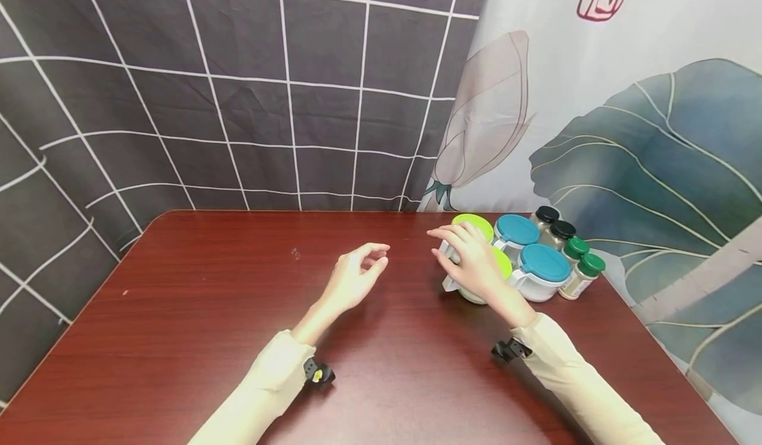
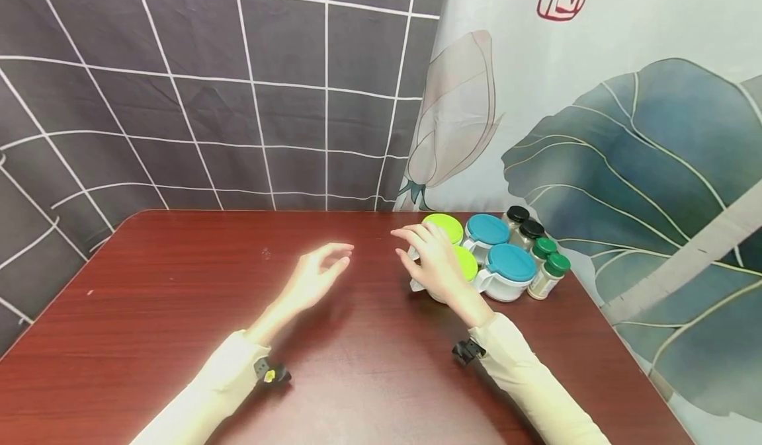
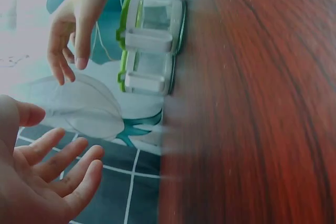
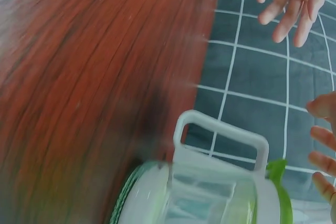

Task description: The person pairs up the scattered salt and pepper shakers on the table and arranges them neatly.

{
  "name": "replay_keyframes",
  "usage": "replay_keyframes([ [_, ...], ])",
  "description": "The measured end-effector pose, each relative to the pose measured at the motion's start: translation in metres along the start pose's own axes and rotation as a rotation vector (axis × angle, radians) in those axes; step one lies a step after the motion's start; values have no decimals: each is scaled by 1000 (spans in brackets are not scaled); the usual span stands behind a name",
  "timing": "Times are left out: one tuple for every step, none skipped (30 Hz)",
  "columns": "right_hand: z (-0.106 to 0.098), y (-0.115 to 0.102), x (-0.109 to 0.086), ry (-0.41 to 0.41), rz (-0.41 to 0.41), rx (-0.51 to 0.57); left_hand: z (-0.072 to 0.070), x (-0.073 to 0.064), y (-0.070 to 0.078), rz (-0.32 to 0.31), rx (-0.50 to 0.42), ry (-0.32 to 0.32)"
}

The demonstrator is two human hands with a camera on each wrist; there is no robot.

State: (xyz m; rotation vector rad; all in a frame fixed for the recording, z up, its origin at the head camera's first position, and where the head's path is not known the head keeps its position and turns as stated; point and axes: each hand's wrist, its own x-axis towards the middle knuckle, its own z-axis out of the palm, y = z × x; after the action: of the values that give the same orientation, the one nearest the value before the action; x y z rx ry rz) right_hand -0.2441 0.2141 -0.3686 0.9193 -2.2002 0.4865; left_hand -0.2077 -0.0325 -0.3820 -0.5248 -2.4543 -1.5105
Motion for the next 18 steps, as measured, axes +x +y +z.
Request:
replay_keyframes([
  [-2,1,-2,5,1,-2,2,0,1,-3,-6,-4],
  [-3,3,-3,12,1,-3,4,0,2,-5,-13,-8],
  [-5,4,-4,21,2,-5,6,0,3,-9,-20,-13],
  [-7,6,-5,36,0,-5,8,1,3,-12,-27,-19],
  [-9,8,-6,49,-1,-6,9,1,4,-15,-35,-24],
  [-11,10,-7,63,-3,-10,11,2,4,-20,-40,-28],
  [-13,12,-8,76,-4,-17,13,2,4,-27,-47,-32],
  [-15,14,-9,88,-3,-23,15,2,4,-39,-55,-37],
  [-17,16,-10,99,1,-27,17,3,5,-45,-59,-40],
  [-19,18,-11,107,6,-32,19,3,5,-49,-61,-41],
  [-21,19,-12,115,11,-35,20,3,6,-52,-63,-41],
  [-22,21,-13,127,18,-37,22,4,7,-55,-66,-41],
  [-23,23,-14,138,24,-36,23,5,8,-55,-71,-40],
  [-24,24,-15,151,29,-34,25,5,9,-56,-76,-37],
  [-24,26,-16,162,30,-32,26,6,9,-56,-82,-33],
  [-24,27,-17,173,31,-29,27,7,10,-56,-91,-29],
  [-25,29,-18,185,32,-23,29,8,11,-55,-100,-26],
  [-25,31,-20,195,35,-19,30,9,12,-51,-109,-22],
])
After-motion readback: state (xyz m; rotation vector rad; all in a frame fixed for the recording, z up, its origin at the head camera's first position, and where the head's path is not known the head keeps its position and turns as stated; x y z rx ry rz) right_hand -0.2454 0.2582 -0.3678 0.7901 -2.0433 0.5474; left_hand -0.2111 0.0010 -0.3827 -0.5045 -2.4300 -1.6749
